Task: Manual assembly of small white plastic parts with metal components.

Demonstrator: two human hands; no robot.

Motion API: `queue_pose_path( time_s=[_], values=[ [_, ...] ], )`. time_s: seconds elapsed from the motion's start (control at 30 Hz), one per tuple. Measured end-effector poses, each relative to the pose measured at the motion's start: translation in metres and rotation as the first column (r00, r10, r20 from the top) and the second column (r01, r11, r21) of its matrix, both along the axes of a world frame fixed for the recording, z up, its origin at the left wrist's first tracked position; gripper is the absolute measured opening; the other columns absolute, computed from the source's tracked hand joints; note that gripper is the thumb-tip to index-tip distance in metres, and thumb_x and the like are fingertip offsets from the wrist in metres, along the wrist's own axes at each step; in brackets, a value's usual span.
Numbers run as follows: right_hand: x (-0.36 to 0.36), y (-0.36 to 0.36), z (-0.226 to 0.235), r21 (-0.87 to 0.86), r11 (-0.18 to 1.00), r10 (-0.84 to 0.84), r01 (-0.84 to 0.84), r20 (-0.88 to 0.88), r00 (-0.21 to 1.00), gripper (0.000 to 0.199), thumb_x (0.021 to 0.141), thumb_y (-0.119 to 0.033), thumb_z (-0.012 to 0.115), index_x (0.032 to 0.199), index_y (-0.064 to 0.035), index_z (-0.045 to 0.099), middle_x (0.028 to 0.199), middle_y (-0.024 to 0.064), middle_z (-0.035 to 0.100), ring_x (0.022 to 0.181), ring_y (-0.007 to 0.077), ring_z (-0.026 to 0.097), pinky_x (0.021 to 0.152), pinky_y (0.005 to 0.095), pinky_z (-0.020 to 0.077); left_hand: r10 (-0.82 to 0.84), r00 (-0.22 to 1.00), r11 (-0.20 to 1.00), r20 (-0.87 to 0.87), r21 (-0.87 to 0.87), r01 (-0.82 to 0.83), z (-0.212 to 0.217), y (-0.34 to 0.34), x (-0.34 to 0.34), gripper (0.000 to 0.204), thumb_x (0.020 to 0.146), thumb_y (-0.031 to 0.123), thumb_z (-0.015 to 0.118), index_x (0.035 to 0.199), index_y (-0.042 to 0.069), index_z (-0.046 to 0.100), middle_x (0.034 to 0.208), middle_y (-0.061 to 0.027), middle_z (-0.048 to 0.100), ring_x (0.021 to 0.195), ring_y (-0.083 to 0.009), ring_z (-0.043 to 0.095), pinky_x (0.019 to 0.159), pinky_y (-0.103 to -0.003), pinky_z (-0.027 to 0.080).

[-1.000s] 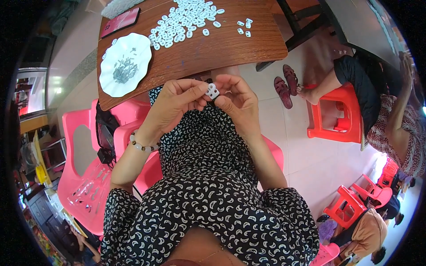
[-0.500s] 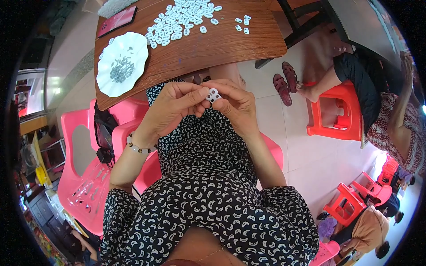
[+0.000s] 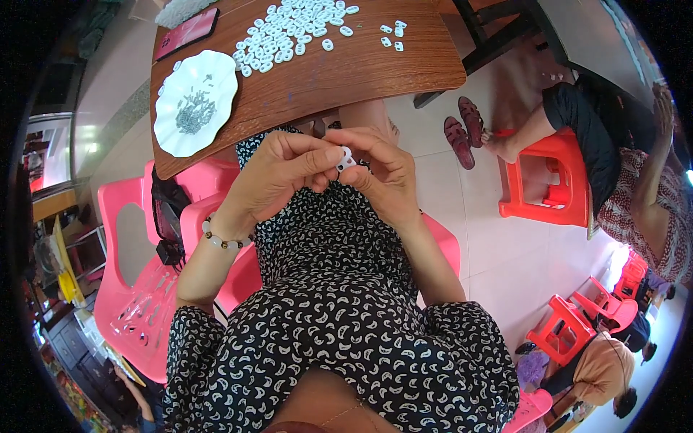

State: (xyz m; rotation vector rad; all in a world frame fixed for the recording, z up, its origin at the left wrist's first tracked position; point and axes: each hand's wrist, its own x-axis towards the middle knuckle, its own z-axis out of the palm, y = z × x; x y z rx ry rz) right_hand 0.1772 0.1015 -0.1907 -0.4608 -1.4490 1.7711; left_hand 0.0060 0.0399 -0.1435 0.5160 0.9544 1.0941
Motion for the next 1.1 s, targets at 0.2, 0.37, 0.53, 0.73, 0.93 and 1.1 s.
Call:
queue_pose_path(
  time_s=[0.2,0.37,0.53,0.73,0.93,1.1],
  values=[
    [-0.005,-0.001,0.001,0.229,0.972,-0.06,0.049,0.044,0.997,0.048,0.085,-0.034,0.066,0.116,0.0032,0.062,0.112,0.0123,0.064,0.103,0.0188,0.055,0.089,0.0307,0.0437,-0.017,0.999,0.999,-0.051,0.036,0.019,-0.001,0.001,0.0,0.023,0.084,0.022,0.071,0.085,-0.001,0.071,0.072,-0.0032,0.064,0.062,-0.0066,0.055,0.056,-0.019,0.044],
    [0.0,-0.006,0.003,0.206,0.976,-0.081,0.064,0.072,0.994,0.045,0.086,-0.032,0.066,0.114,0.0031,0.063,0.111,0.0108,0.066,0.092,0.0166,0.057,0.082,0.0294,0.0469,-0.014,1.0,1.0,-0.011,-0.024,0.014,0.003,0.0,0.002,0.022,0.084,0.021,0.071,0.086,-0.001,0.071,0.071,-0.0033,0.064,0.061,-0.0065,0.055,0.054,-0.018,0.043],
    [0.001,-0.007,0.004,0.244,0.966,-0.096,0.086,0.03,0.995,0.043,0.086,-0.03,0.067,0.113,0.003,0.064,0.107,0.0113,0.067,0.09,0.0158,0.057,0.082,0.0282,0.0468,-0.039,0.999,0.998,0.017,-0.054,0.04,0.007,-0.001,0.003,0.018,0.085,0.017,0.069,0.084,-0.001,0.071,0.069,-0.0037,0.064,0.057,-0.006,0.055,0.052,-0.018,0.042],
    [-0.001,-0.006,0.006,0.165,0.986,-0.011,0.007,0.025,1.0,0.048,0.087,-0.034,0.065,0.117,0.003,0.061,0.116,0.0141,0.062,0.099,0.0169,0.056,0.088,0.0296,0.0443,-0.042,0.998,0.997,0.038,-0.061,0.044,0.008,-0.002,0.0,0.019,0.084,0.02,0.072,0.082,0.0,0.072,0.067,-0.0011,0.062,0.058,-0.006,0.054,0.052,-0.017,0.041],
    [-0.004,-0.006,0.01,0.166,0.986,0.01,-0.012,0.017,1.0,0.051,0.089,-0.039,0.06,0.117,0.0034,0.061,0.122,0.0169,0.059,0.102,0.0192,0.055,0.087,0.0308,0.0458,-0.051,0.997,0.998,0.062,-0.041,0.053,0.007,-0.001,0.002,0.019,0.083,0.019,0.072,0.079,0.0,0.071,0.068,-0.0023,0.063,0.056,-0.0062,0.053,0.052,-0.017,0.041],
    [-0.004,-0.008,0.006,0.245,0.969,-0.041,0.038,0.008,0.999,0.05,0.09,-0.04,0.058,0.114,0.0041,0.062,0.117,0.0178,0.062,0.097,0.0201,0.058,0.082,0.031,0.0487,-0.051,0.996,0.997,0.074,-0.053,0.055,0.009,-0.002,0.004,0.018,0.083,0.018,0.073,0.083,0.0,0.072,0.071,-0.0034,0.066,0.058,-0.0049,0.053,0.052,-0.017,0.041]
  ],
)
